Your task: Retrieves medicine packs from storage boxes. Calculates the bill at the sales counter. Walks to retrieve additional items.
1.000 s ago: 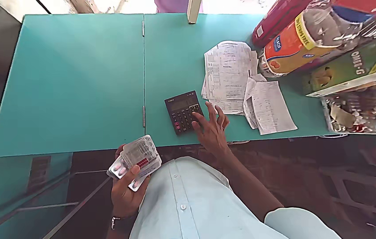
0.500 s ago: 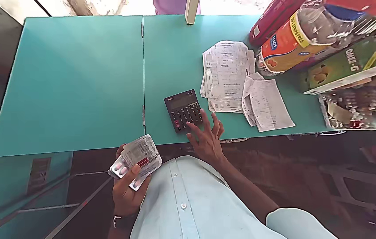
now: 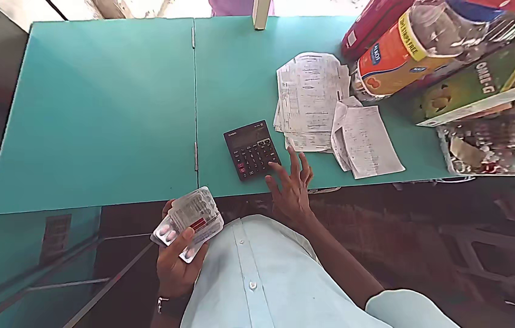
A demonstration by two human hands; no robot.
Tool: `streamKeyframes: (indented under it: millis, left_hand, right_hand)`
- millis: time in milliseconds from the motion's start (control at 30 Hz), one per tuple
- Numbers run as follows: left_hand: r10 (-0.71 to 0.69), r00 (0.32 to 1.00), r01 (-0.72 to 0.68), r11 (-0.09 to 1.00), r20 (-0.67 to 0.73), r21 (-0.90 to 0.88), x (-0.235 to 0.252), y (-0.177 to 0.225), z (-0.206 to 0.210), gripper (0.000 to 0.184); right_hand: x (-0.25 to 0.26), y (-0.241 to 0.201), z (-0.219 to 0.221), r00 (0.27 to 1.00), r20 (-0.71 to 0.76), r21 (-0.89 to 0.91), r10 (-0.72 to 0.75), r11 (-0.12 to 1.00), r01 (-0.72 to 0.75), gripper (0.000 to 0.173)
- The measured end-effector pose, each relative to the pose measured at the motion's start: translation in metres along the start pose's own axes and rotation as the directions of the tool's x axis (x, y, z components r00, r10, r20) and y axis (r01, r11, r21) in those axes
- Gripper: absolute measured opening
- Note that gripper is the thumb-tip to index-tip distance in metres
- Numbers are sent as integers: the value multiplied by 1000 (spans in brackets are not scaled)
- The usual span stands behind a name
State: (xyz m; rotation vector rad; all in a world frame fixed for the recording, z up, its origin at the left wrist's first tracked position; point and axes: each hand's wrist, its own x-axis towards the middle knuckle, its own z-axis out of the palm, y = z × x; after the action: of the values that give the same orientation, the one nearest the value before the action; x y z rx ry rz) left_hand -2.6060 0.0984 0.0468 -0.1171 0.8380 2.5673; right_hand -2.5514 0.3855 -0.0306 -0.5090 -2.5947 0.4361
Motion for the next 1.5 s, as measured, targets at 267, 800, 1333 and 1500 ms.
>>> streamKeyframes:
  millis: [267,800,1333,1500]
  left_hand:
    - [-2,1000,2,1000,1,17,1,-7,2,51]
    - [23,974,-67,980,225,189,43,-34,36,67]
    - [14,982,-55,976,190,210,46,-32,39,62]
    - [12,976,-50,984,217,172,47,-20,29,59]
  right_hand:
    - [23,-5,-8,998,2,228,58,972,-57,36]
    - [42,-79,-58,899,342,920,-272,289,-263,49]
    - [60,-75,-61,842,431,887,-324,-17,-461,62]
    - [138,-44,-63,920,392,917,-5,-78,-391,36]
